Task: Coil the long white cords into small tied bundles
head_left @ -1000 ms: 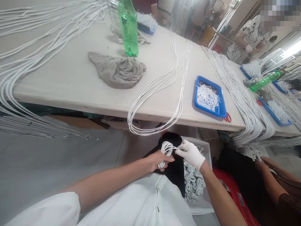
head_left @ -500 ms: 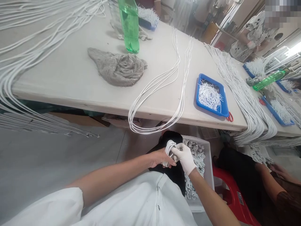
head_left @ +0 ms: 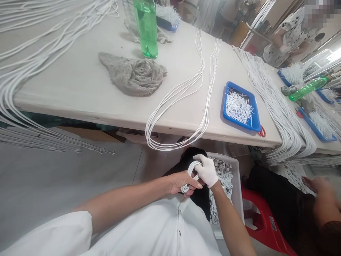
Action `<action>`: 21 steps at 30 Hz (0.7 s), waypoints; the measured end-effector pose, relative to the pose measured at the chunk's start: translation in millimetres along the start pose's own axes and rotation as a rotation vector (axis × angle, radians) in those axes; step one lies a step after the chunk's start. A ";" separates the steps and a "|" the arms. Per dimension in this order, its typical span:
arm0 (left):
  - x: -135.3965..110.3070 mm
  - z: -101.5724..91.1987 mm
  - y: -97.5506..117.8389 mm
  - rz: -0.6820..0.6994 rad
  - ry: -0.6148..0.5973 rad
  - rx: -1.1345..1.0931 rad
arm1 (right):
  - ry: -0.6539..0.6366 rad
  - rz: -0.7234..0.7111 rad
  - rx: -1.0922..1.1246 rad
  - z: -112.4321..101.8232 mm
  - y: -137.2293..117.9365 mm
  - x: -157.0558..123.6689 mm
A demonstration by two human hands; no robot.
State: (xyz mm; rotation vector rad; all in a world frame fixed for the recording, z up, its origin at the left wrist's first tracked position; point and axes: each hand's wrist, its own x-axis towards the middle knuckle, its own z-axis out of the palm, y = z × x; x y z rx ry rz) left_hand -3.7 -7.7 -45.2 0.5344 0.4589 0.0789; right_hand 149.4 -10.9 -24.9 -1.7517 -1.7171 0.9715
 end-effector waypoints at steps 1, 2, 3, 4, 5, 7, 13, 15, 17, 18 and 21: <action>-2.8 -0.1 2.5 -0.017 -0.014 -0.002 | -0.038 -0.046 0.024 -4.9 -3.1 -0.3; -5.8 -0.5 5.4 -0.033 -0.027 -0.006 | -0.088 -0.101 0.044 -11.0 -6.7 -1.1; -8.8 -0.9 8.6 -0.044 -0.044 -0.013 | -0.136 -0.163 0.055 -17.7 -10.4 -2.3; -11.6 -1.0 11.8 -0.053 -0.072 -0.020 | -0.177 -0.228 0.051 -24.1 -14.1 -3.8; -13.9 -0.6 14.9 -0.062 -0.109 -0.025 | -0.208 -0.294 0.034 -29.4 -17.4 -5.2; -16.7 2.2 20.0 -0.084 -0.212 -0.033 | -0.234 -0.427 0.005 -34.8 -22.3 -7.5; -12.7 10.4 27.9 -0.172 -0.354 0.022 | -0.003 -0.405 0.069 -15.5 -23.7 -8.7; -12.8 9.6 31.2 -0.127 -0.204 0.182 | 0.086 -0.335 0.031 -10.3 -21.6 -9.0; -15.1 9.0 34.3 0.028 0.055 0.448 | 0.163 -0.300 -0.013 -9.2 -19.1 -9.2; -16.5 9.3 35.2 0.128 0.188 0.590 | 0.192 -0.288 -0.030 -9.6 -17.8 -9.0; -18.1 11.9 32.9 0.334 0.409 0.789 | 0.240 -0.261 -0.059 -11.3 -15.6 -7.2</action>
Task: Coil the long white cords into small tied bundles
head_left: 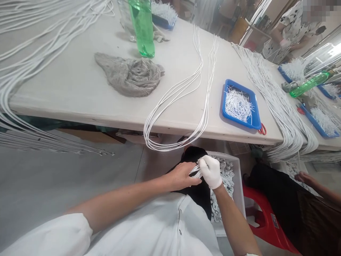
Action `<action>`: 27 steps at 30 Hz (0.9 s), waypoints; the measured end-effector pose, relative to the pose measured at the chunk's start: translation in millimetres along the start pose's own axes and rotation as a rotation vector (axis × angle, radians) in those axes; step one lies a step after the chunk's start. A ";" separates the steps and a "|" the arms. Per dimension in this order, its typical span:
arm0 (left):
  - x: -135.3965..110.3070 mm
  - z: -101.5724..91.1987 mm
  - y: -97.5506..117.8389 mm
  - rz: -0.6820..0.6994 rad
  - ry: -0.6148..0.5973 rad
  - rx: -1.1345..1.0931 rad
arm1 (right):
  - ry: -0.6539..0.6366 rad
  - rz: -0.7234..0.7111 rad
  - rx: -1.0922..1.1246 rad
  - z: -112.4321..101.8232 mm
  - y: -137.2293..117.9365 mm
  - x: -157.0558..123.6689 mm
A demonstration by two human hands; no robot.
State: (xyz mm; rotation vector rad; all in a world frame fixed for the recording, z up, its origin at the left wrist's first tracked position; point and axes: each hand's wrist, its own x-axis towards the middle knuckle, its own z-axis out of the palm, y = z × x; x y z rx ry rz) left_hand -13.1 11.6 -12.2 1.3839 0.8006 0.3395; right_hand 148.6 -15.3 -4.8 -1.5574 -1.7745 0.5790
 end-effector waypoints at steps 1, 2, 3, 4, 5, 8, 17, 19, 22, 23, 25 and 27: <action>-0.4 2.4 -0.9 -0.024 -0.023 -0.051 | 0.003 0.002 -0.013 0.2 0.3 0.8; -0.3 5.2 -2.3 -0.078 -0.087 -0.143 | 0.003 -0.001 -0.026 0.8 0.4 1.6; 0.0 8.1 -4.0 -0.141 -0.168 -0.251 | -0.003 -0.005 -0.035 1.8 0.3 2.2; 0.4 10.9 -5.8 -0.200 -0.247 -0.349 | -0.012 -0.010 -0.038 2.9 0.1 2.6; 0.8 13.2 -7.4 -0.244 -0.303 -0.424 | -0.022 -0.016 -0.033 4.0 -0.1 2.8; 0.8 16.6 -8.6 -0.281 -0.284 -0.522 | -0.036 -0.050 0.020 5.4 -1.2 3.7; 0.1 8.3 9.1 -0.101 -0.364 -0.551 | -0.072 -0.264 -0.037 -8.3 -10.5 22.7; 0.7 8.9 12.6 -0.192 -0.356 -0.639 | -0.068 -0.271 -0.064 -9.7 -10.8 26.5; 0.1 7.4 21.6 -0.273 -0.299 -0.717 | -0.056 -0.288 -0.044 -12.3 -9.0 32.2; -0.3 5.6 25.6 -0.268 -0.298 -0.728 | -0.059 -0.298 -0.033 -13.6 -8.3 34.4; -0.8 1.5 33.5 -0.242 -0.333 -0.716 | -0.064 -0.322 -0.017 -16.4 -8.1 38.9; 0.1 -1.3 39.3 -0.240 -0.344 -0.688 | -0.072 -0.346 -0.015 -18.5 -11.0 42.8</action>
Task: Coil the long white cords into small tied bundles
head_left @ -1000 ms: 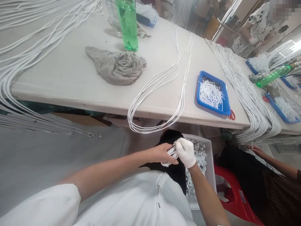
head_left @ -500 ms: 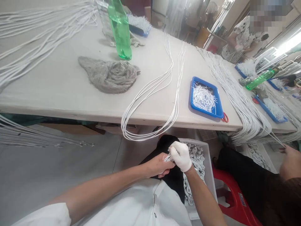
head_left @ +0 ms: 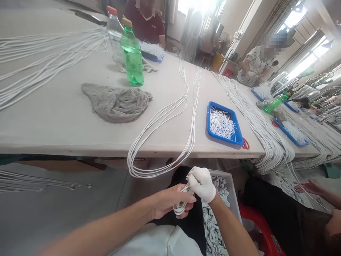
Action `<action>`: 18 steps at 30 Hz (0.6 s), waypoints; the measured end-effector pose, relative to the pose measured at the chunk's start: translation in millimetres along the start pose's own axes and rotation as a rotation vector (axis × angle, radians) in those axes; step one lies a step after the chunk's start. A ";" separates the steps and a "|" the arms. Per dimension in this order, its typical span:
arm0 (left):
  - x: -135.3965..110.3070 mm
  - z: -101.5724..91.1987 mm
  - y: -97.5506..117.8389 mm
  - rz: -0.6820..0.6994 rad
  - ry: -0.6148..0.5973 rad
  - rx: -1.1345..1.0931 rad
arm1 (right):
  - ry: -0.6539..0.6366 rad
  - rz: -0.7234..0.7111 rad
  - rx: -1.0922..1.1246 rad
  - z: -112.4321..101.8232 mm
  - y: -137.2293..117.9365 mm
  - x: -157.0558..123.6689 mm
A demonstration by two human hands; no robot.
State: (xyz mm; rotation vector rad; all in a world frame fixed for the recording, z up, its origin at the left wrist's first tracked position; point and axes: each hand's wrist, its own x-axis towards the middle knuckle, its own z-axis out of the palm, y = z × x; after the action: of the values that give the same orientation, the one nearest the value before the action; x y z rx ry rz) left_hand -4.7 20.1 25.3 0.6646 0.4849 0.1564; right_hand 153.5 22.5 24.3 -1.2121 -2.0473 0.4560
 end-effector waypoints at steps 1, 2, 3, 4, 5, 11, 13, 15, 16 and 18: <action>0.7 0.7 1.9 -0.004 0.028 0.016 | -0.006 -0.007 -0.006 -0.9 -2.1 2.4; 2.0 1.2 3.0 -0.005 0.071 0.031 | -0.016 -0.009 -0.014 -1.6 -4.9 4.9; 3.7 1.7 3.5 0.004 0.121 0.040 | -0.038 -0.002 -0.020 -2.7 -7.7 7.6; 5.4 1.9 3.7 0.016 0.164 0.049 | -0.076 0.016 -0.011 -4.5 -10.0 10.8; 6.8 1.7 3.8 0.026 0.202 0.054 | -0.113 0.048 0.015 -7.5 -10.7 14.5; 2.5 -8.8 0.5 0.015 0.386 -0.017 | 0.193 0.440 -0.141 -64.6 47.2 59.5; -0.2 -12.8 -4.0 0.019 0.392 0.006 | 0.237 0.588 -0.391 -89.1 83.2 82.5; -1.9 -15.6 -9.0 0.052 0.356 0.073 | 0.204 0.673 -0.493 -106.3 115.5 104.9; -2.6 -16.6 -11.4 0.074 0.340 0.099 | 0.174 0.702 -0.514 -111.2 128.4 114.6; -4.0 -18.8 -15.4 0.098 0.354 0.104 | 0.120 0.745 -0.535 -114.8 146.6 129.3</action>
State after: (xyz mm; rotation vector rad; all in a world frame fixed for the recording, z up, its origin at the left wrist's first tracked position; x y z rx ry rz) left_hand -17.4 17.3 4.3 0.7671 0.8055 0.3461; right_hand 286.2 201.8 65.0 -2.2776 -1.5991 0.1505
